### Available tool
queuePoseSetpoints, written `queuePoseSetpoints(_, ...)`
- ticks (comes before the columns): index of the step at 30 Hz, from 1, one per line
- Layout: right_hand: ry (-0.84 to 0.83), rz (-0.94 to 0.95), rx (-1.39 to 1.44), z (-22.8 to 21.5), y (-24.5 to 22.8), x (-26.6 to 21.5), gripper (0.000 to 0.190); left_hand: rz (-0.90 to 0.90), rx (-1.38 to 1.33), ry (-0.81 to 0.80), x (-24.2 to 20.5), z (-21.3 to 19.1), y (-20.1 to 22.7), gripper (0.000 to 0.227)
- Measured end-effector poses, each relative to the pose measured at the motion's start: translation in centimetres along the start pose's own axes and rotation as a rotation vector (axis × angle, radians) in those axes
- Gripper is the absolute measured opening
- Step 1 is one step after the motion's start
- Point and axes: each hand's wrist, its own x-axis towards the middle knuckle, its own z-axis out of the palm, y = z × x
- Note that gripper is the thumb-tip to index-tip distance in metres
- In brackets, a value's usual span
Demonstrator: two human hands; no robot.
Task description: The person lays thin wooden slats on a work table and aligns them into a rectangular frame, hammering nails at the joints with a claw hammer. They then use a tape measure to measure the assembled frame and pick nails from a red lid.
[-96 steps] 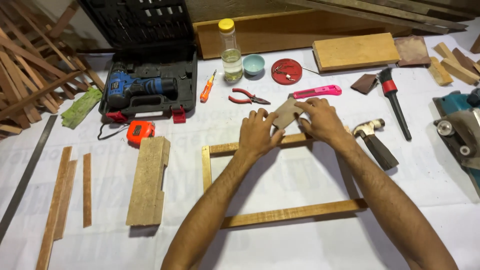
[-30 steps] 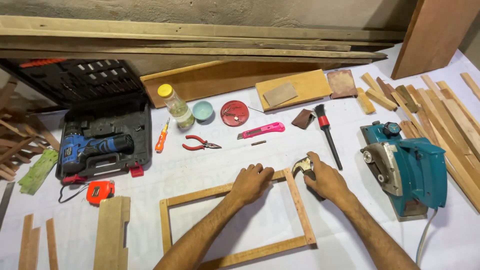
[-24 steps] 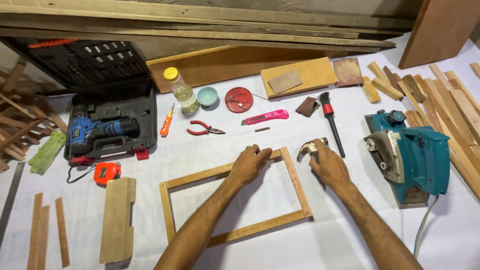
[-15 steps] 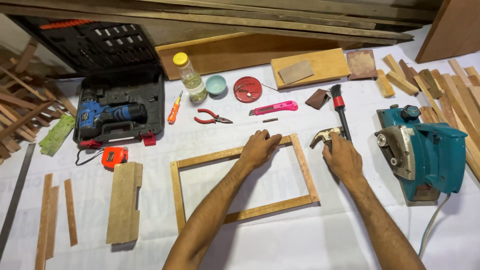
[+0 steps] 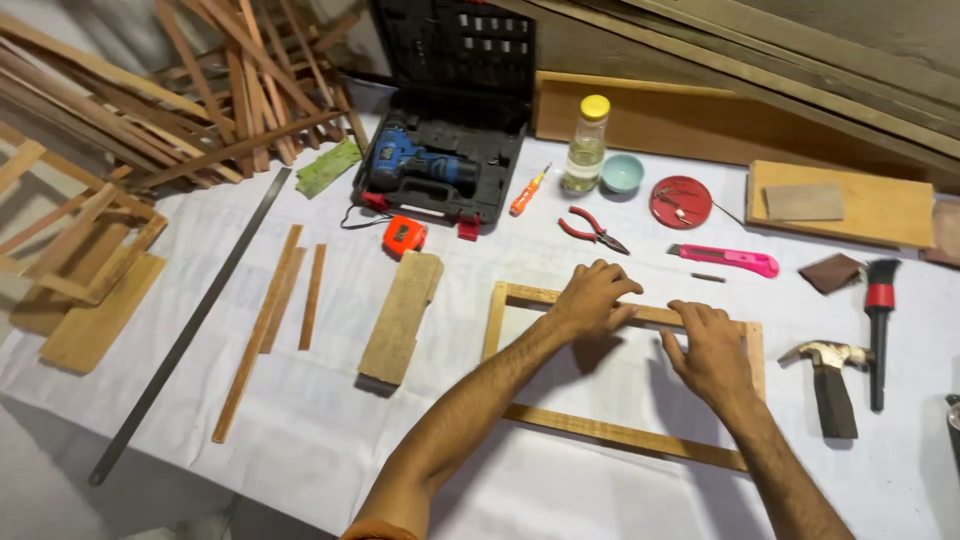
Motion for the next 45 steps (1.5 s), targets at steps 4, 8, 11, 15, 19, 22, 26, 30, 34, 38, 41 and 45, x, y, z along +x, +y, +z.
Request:
queuePoseSetpoints(4,-0.100,-0.075,0.082,2.7,-5.6,4.8,0.040,-0.068,0.036,0.145,-4.1,-5.3,-5.9,0.024)
queuePoseSetpoints(8,-0.242,-0.143,0.177,6.7,-11.7,9.7,0.037,-0.278,0.097,0.221,-8.5,-11.5,-10.4,0.024)
queuePoseSetpoints(11,-0.326,-0.168,0.245,9.7,-16.6,13.7,0.035,-0.356,0.120,0.296,-11.5,-14.6,-14.9,0.028)
queuePoseSetpoints(15,-0.440,-0.098,0.351,13.6,-22.9,18.5,0.035,-0.472,0.205,0.400,-13.6,-18.1,-19.6,0.046)
queuePoseSetpoints(19,-0.372,-0.117,0.343,19.8,-25.3,22.3,0.035,-0.645,0.156,0.300,-13.5,-20.7,-21.6,0.063)
queuePoseSetpoints(22,-0.305,-0.129,0.290,23.6,-26.2,24.4,0.034,-0.654,0.172,0.267,-13.4,-19.9,-24.5,0.067)
queuePoseSetpoints(26,-0.309,-0.117,0.283,26.1,-26.4,25.7,0.033,-0.678,0.084,0.275,-13.3,-19.3,-27.0,0.063)
queuePoseSetpoints(30,-0.315,-0.099,0.351,26.6,-26.6,25.7,0.035,-0.670,0.089,0.207,-12.9,-20.3,-27.1,0.059)
queuePoseSetpoints(34,-0.343,-0.063,0.454,23.3,-28.1,25.5,0.045,-0.639,0.057,0.223,-13.1,-24.1,-24.9,0.055)
queuePoseSetpoints(38,-0.407,-0.043,0.607,15.5,-31.1,25.2,0.072,-0.530,-0.110,0.517,-12.0,-27.1,-21.3,0.053)
queuePoseSetpoints(41,-0.382,-0.056,0.735,13.2,-30.2,23.8,0.085,-0.468,-0.413,0.584,-10.7,-26.1,-18.2,0.045)
queuePoseSetpoints(45,-0.268,-0.058,0.977,11.2,-26.7,20.8,0.089,-0.382,-0.934,0.663,-9.0,-20.4,-15.1,0.038)
